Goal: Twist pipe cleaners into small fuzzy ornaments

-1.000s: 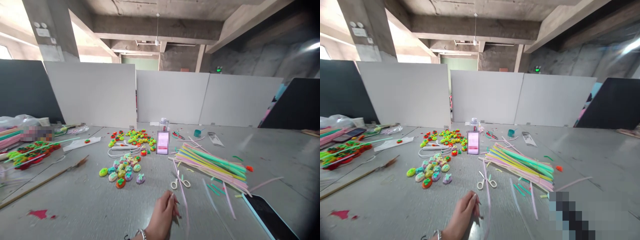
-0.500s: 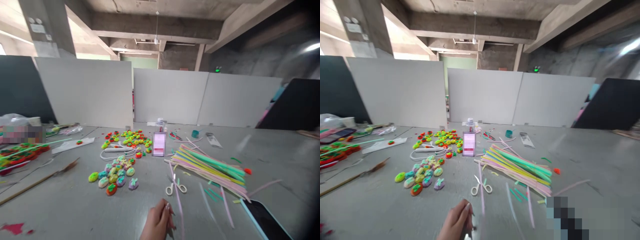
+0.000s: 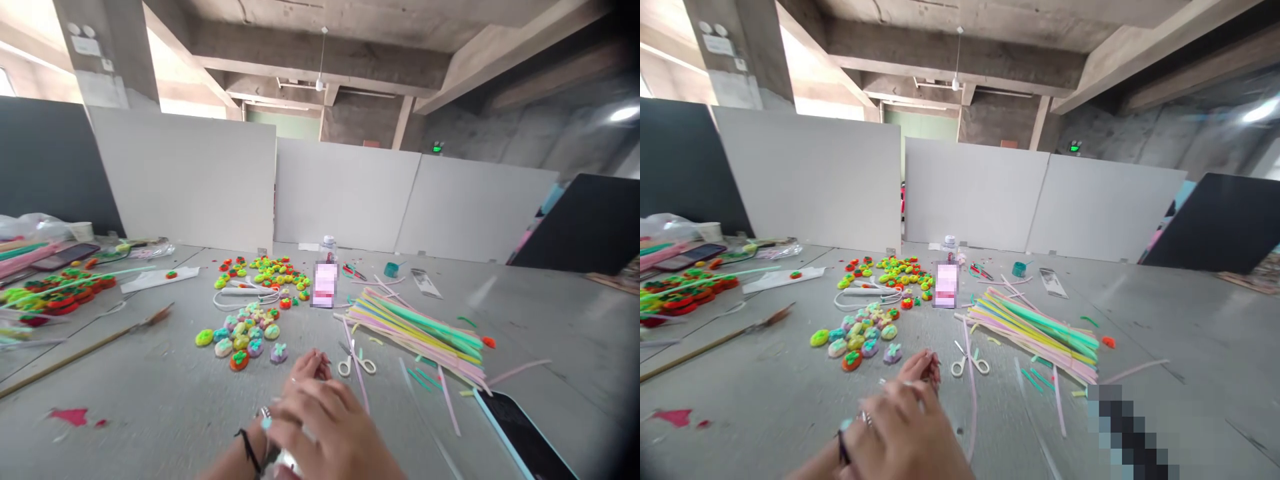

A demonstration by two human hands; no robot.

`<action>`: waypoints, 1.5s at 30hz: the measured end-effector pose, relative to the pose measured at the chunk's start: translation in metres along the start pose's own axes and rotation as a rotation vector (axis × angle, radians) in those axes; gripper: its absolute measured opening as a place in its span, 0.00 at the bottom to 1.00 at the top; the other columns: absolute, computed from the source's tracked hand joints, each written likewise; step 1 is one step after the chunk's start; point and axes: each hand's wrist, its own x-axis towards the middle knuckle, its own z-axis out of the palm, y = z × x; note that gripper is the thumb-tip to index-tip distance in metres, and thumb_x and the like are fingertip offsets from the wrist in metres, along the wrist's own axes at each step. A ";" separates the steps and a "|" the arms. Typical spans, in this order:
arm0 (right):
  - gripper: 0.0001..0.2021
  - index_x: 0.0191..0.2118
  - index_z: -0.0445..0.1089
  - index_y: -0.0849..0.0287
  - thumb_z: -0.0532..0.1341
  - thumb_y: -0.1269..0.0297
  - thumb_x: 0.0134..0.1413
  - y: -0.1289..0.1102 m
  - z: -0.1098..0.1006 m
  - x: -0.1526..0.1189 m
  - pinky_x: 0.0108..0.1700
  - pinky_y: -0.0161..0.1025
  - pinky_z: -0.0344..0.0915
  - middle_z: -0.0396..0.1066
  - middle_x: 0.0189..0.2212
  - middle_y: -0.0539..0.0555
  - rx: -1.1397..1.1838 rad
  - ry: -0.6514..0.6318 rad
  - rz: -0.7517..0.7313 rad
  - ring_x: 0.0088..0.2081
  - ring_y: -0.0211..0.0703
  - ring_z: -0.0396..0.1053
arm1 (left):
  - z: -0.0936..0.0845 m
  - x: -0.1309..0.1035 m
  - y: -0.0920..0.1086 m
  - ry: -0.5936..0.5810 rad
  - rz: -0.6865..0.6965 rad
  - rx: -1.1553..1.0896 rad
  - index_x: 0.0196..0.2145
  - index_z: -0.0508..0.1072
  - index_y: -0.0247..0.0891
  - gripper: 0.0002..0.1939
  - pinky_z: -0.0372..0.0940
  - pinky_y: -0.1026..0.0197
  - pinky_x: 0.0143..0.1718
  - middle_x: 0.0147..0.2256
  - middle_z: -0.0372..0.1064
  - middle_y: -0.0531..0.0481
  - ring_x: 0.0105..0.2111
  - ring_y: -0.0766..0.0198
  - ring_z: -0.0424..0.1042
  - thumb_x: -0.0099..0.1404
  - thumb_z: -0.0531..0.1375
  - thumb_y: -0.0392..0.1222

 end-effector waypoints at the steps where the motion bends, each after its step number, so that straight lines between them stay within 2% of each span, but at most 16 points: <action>1: 0.11 0.44 0.67 0.52 0.57 0.60 0.55 0.013 -0.004 -0.003 0.40 0.46 0.68 0.72 0.38 0.54 -0.061 -0.032 -0.015 0.40 0.49 0.69 | -0.004 0.002 0.003 0.004 0.013 -0.082 0.29 0.64 0.38 0.16 0.56 0.63 0.25 0.22 0.64 0.53 0.22 0.68 0.61 0.60 0.56 0.55; 4: 0.11 0.44 0.65 0.53 0.53 0.68 0.55 0.069 -0.020 -0.049 0.38 0.48 0.69 0.70 0.38 0.57 -0.343 -0.019 0.258 0.38 0.50 0.70 | -0.013 0.003 0.009 -0.121 -0.045 -0.193 0.31 0.65 0.35 0.15 0.55 0.65 0.24 0.23 0.65 0.52 0.21 0.69 0.63 0.59 0.56 0.52; 8: 0.07 0.40 0.64 0.51 0.54 0.64 0.53 0.139 -0.051 -0.153 0.31 0.55 0.66 0.68 0.33 0.63 -0.753 0.050 0.539 0.32 0.59 0.69 | -0.024 0.006 0.013 -0.379 -0.207 -0.216 0.38 0.65 0.34 0.16 0.59 0.65 0.28 0.30 0.68 0.48 0.25 0.68 0.69 0.58 0.59 0.49; 10: 0.03 0.33 0.62 0.49 0.55 0.65 0.52 0.152 -0.065 -0.191 0.30 0.54 0.65 0.67 0.27 0.61 -0.785 0.035 0.592 0.28 0.59 0.69 | -0.030 0.007 0.016 -0.393 -0.266 -0.267 0.40 0.64 0.35 0.17 0.60 0.64 0.30 0.33 0.68 0.48 0.27 0.68 0.69 0.57 0.60 0.47; 13: 0.05 0.28 0.56 0.49 0.52 0.67 0.51 0.145 -0.075 -0.216 0.27 0.52 0.65 0.66 0.23 0.57 -0.747 0.004 0.670 0.25 0.56 0.69 | -0.034 0.009 0.018 -0.398 -0.257 -0.294 0.42 0.63 0.36 0.17 0.60 0.64 0.33 0.34 0.68 0.48 0.29 0.68 0.70 0.57 0.60 0.45; 16: 0.04 0.29 0.54 0.51 0.49 0.67 0.51 0.132 -0.073 -0.212 0.21 0.45 0.62 0.66 0.21 0.53 -0.679 -0.057 0.776 0.22 0.53 0.71 | -0.034 0.008 0.018 -0.391 -0.245 -0.273 0.42 0.63 0.35 0.16 0.61 0.64 0.34 0.35 0.68 0.48 0.30 0.67 0.70 0.58 0.59 0.44; 20: 0.05 0.34 0.56 0.53 0.46 0.69 0.52 0.125 -0.070 -0.181 0.16 0.39 0.58 0.64 0.17 0.49 -0.595 -0.063 0.838 0.17 0.48 0.68 | -0.032 0.005 0.019 -0.370 -0.233 -0.264 0.42 0.63 0.35 0.15 0.60 0.64 0.34 0.34 0.68 0.49 0.30 0.68 0.70 0.59 0.58 0.43; 22: 0.08 0.40 0.57 0.55 0.47 0.69 0.54 0.116 -0.067 -0.153 0.22 0.36 0.64 0.71 0.26 0.53 -0.480 0.023 0.741 0.23 0.45 0.72 | -0.030 0.004 0.022 -0.355 -0.245 -0.246 0.43 0.64 0.35 0.16 0.60 0.64 0.33 0.35 0.69 0.48 0.31 0.67 0.70 0.59 0.58 0.44; 25: 0.12 0.45 0.59 0.56 0.49 0.70 0.55 0.092 -0.051 -0.104 0.31 0.36 0.69 0.72 0.35 0.56 -0.371 0.142 0.585 0.35 0.44 0.74 | -0.027 0.002 0.024 -0.328 -0.260 -0.230 0.46 0.65 0.34 0.20 0.61 0.63 0.34 0.42 0.69 0.43 0.34 0.65 0.70 0.59 0.59 0.49; 29: 0.13 0.43 0.62 0.54 0.51 0.75 0.54 0.067 -0.012 -0.052 0.37 0.35 0.67 0.69 0.37 0.53 -0.115 -0.103 0.372 0.37 0.41 0.71 | -0.025 0.002 0.020 -0.356 -0.186 -0.290 0.49 0.64 0.36 0.23 0.62 0.60 0.37 0.47 0.67 0.41 0.37 0.63 0.71 0.62 0.56 0.54; 32: 0.10 0.41 0.64 0.55 0.53 0.74 0.54 0.076 0.013 -0.040 0.40 0.36 0.66 0.67 0.37 0.53 -0.042 -0.232 0.187 0.40 0.42 0.69 | -0.023 0.005 0.012 -0.230 -0.136 -0.388 0.42 0.65 0.35 0.16 0.62 0.61 0.38 0.41 0.69 0.43 0.34 0.65 0.71 0.62 0.57 0.49; 35: 0.11 0.42 0.61 0.56 0.50 0.75 0.55 0.105 0.020 -0.043 0.44 0.40 0.64 0.68 0.36 0.54 0.043 -0.179 0.067 0.41 0.43 0.66 | -0.021 0.011 0.007 -0.044 -0.145 -0.465 0.32 0.62 0.35 0.11 0.60 0.65 0.33 0.27 0.67 0.51 0.26 0.70 0.67 0.63 0.57 0.46; 37: 0.11 0.42 0.61 0.56 0.49 0.75 0.55 0.126 0.016 -0.047 0.44 0.42 0.63 0.68 0.35 0.53 0.036 -0.147 0.017 0.40 0.44 0.65 | -0.021 0.014 0.006 -0.012 -0.205 -0.478 0.29 0.60 0.37 0.12 0.57 0.66 0.27 0.19 0.59 0.57 0.19 0.71 0.61 0.64 0.54 0.47; 39: 0.11 0.43 0.61 0.56 0.49 0.75 0.56 0.141 0.010 -0.051 0.45 0.43 0.62 0.67 0.36 0.54 0.035 -0.038 0.136 0.40 0.44 0.64 | -0.020 0.014 0.007 -0.060 -0.256 -0.496 0.26 0.58 0.38 0.14 0.53 0.66 0.23 0.17 0.53 0.59 0.16 0.72 0.54 0.65 0.52 0.49; 42: 0.12 0.44 0.62 0.56 0.51 0.73 0.55 0.154 0.006 -0.055 0.47 0.45 0.61 0.65 0.40 0.56 0.018 0.109 0.421 0.44 0.46 0.62 | -0.021 0.013 0.008 -0.093 -0.277 -0.539 0.26 0.58 0.38 0.12 0.51 0.66 0.22 0.19 0.54 0.59 0.17 0.73 0.55 0.65 0.52 0.46; 45: 0.14 0.41 0.65 0.57 0.52 0.77 0.50 0.162 0.009 -0.056 0.50 0.48 0.59 0.64 0.42 0.56 0.011 0.070 0.534 0.47 0.48 0.61 | -0.022 0.013 0.007 -0.113 -0.295 -0.566 0.27 0.59 0.37 0.10 0.50 0.66 0.23 0.19 0.55 0.58 0.18 0.73 0.55 0.64 0.53 0.44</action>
